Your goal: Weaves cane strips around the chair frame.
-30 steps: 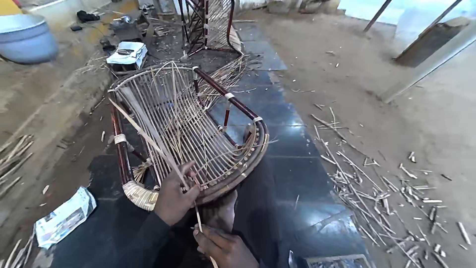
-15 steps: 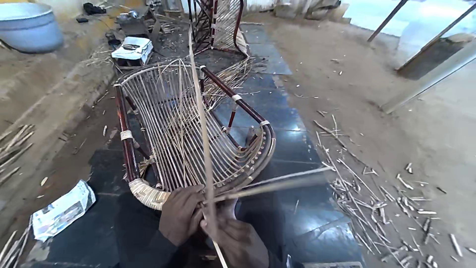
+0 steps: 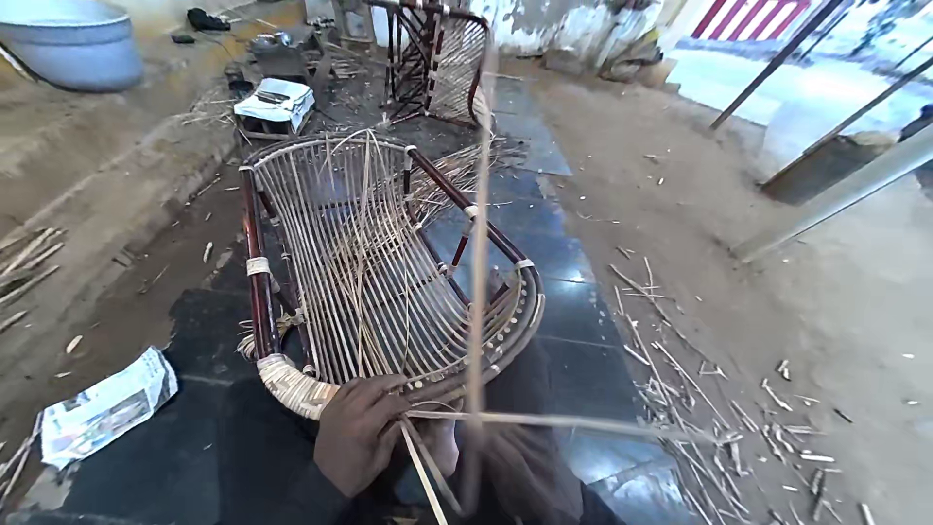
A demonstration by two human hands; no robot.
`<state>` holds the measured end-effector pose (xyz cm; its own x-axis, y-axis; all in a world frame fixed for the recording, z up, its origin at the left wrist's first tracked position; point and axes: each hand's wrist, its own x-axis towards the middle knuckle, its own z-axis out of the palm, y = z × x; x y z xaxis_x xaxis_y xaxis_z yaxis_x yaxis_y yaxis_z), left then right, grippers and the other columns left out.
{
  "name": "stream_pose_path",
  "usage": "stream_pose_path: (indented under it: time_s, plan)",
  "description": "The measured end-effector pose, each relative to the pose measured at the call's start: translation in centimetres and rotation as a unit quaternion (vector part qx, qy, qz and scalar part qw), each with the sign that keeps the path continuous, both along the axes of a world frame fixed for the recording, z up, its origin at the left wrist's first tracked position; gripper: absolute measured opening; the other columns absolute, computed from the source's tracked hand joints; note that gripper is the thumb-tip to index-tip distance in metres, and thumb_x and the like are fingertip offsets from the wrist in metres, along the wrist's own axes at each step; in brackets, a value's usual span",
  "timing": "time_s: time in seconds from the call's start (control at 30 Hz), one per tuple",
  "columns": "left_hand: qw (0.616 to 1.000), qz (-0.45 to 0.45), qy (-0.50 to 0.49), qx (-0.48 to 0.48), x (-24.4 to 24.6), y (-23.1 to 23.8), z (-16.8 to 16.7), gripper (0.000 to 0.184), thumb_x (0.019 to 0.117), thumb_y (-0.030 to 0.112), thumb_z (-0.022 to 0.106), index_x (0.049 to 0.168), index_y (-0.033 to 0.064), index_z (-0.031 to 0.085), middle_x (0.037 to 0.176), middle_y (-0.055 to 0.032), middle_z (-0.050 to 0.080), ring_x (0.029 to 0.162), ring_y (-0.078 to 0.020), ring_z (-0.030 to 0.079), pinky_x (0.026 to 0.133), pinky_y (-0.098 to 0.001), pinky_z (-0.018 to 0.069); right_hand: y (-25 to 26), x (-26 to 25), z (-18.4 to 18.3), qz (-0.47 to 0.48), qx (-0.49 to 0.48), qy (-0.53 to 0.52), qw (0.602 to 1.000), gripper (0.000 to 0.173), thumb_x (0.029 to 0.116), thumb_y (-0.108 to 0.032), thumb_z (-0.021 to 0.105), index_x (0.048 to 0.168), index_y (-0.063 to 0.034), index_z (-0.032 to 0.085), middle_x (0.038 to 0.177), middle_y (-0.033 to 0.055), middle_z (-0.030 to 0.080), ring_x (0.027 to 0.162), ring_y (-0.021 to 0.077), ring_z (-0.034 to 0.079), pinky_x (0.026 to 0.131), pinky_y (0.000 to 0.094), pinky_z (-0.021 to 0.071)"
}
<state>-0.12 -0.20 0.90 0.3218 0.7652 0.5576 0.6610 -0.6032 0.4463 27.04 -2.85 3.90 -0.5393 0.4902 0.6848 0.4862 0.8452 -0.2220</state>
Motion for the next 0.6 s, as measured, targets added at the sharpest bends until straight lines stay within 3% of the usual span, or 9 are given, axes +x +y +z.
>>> stream_pose_path:
  time_s: [0.07, 0.13, 0.2, 0.23, 0.27, 0.33, 0.4, 0.5, 0.6]
  plan:
    - [1.0, 0.002, 0.006, -0.011, 0.0, -0.1, 0.1, 0.015, 0.0947, 0.032, 0.066, 0.097, 0.0228, 0.077, 0.127, 0.0033, 0.071, 0.112, -0.0137, 0.069, 0.097, -0.0406, 0.057, -2.4, -0.4, 0.2, 0.027, -0.035, 0.043, 0.998, 0.013, 0.1045, -0.011, 0.055, 0.117, -0.0083, 0.059, 0.112, 0.011, 0.071, 0.108, 0.0198, 0.071, 0.097, 0.0322, 0.059]
    - [1.0, 0.0, 0.011, -0.022, 0.0, 0.1, 0.3, 0.015, 0.0946, 0.032, 0.065, 0.096, 0.0227, 0.076, 0.128, 0.0041, 0.07, 0.113, -0.0132, 0.068, 0.097, -0.0411, 0.0568, -3.1, -0.1, -1.1, -0.028, -0.044, 0.062, 0.997, 0.009, 0.1026, -0.011, 0.057, 0.107, -0.0087, 0.065, 0.115, 0.0109, 0.07, 0.115, 0.0212, 0.068, 0.102, 0.0355, 0.0567]
    - [1.0, -0.001, 0.014, -0.023, 0.0, 0.1, 0.2, 0.016, 0.096, 0.035, 0.063, 0.093, 0.0232, 0.075, 0.129, 0.0049, 0.07, 0.113, -0.013, 0.068, 0.097, -0.0405, 0.0566, -1.6, 0.7, -2.4, -0.128, -0.052, 0.045, 0.989, 0.019, 0.1034, -0.017, 0.058, 0.115, -0.0107, 0.072, 0.126, 0.011, 0.071, 0.129, 0.0253, 0.062, 0.112, 0.0416, 0.0501]
    - [1.0, 0.0, 0.015, -0.02, 0.1, 0.1, 0.1, 0.018, 0.0965, 0.035, 0.061, 0.09, 0.0231, 0.073, 0.128, 0.005, 0.07, 0.113, -0.0128, 0.068, 0.096, -0.0402, 0.0566, -0.4, 0.9, -2.3, -0.161, -0.061, 0.024, 0.985, 0.024, 0.1049, -0.022, 0.055, 0.119, -0.0108, 0.071, 0.127, 0.0109, 0.07, 0.13, 0.0267, 0.06, 0.112, 0.0437, 0.0497]
    - [1.0, 0.0, 0.02, -0.018, 0.2, 0.1, 0.1, 0.019, 0.0972, 0.035, 0.061, 0.088, 0.0227, 0.072, 0.128, 0.005, 0.07, 0.112, -0.0124, 0.068, 0.096, -0.04, 0.0565, 0.7, 0.9, -1.7, -0.192, -0.086, 0.006, 0.978, 0.029, 0.1055, -0.027, 0.053, 0.118, -0.0107, 0.073, 0.122, 0.0088, 0.072, 0.124, 0.0244, 0.065, 0.105, 0.0425, 0.0545]
    - [1.0, 0.0, 0.024, -0.016, 0.4, 0.0, 0.1, 0.02, 0.0973, 0.035, 0.06, 0.086, 0.0228, 0.072, 0.128, 0.0052, 0.07, 0.112, -0.0123, 0.068, 0.095, -0.0398, 0.0567, 2.3, 0.3, 0.0, -0.203, -0.219, -0.015, 0.954, 0.035, 0.1068, -0.039, 0.051, 0.111, -0.0128, 0.074, 0.098, 0.0019, 0.074, 0.092, 0.0153, 0.073, 0.079, 0.0401, 0.0629]
    - [1.0, -0.003, 0.022, -0.009, 0.5, 0.0, 0.1, 0.021, 0.0978, 0.035, 0.058, 0.089, 0.0234, 0.073, 0.127, 0.0052, 0.071, 0.111, -0.0123, 0.068, 0.095, -0.0395, 0.0568, 4.1, -0.1, 1.7, -0.158, -0.422, -0.027, 0.892, 0.045, 0.1048, -0.051, 0.048, 0.108, -0.0118, 0.069, 0.075, 0.0025, 0.067, 0.067, 0.0187, 0.067, 0.064, 0.0469, 0.0579]
    - [1.0, -0.001, 0.003, 0.001, 0.2, 0.1, -0.1, 0.02, 0.0977, 0.034, 0.058, 0.09, 0.0236, 0.073, 0.126, 0.0052, 0.072, 0.11, -0.0126, 0.069, 0.094, -0.0386, 0.0577, 6.2, -0.9, 3.3, -0.122, -0.536, -0.065, 0.833, 0.044, 0.0992, -0.051, 0.057, 0.095, -0.0087, 0.068, 0.072, 0.0046, 0.059, 0.067, 0.0214, 0.059, 0.067, 0.0485, 0.0515]
    - [1.0, 0.006, -0.015, -0.008, -0.2, -0.1, -0.3, 0.013, 0.0937, 0.032, 0.066, 0.087, 0.0237, 0.075, 0.125, 0.006, 0.072, 0.11, -0.013, 0.069, 0.092, -0.0383, 0.0585, 6.5, -1.3, 3.6, -0.127, -0.546, -0.078, 0.824, 0.036, 0.095, -0.047, 0.065, 0.095, -0.0109, 0.071, 0.073, 0.0025, 0.059, 0.068, 0.0192, 0.057, 0.067, 0.0477, 0.0499]
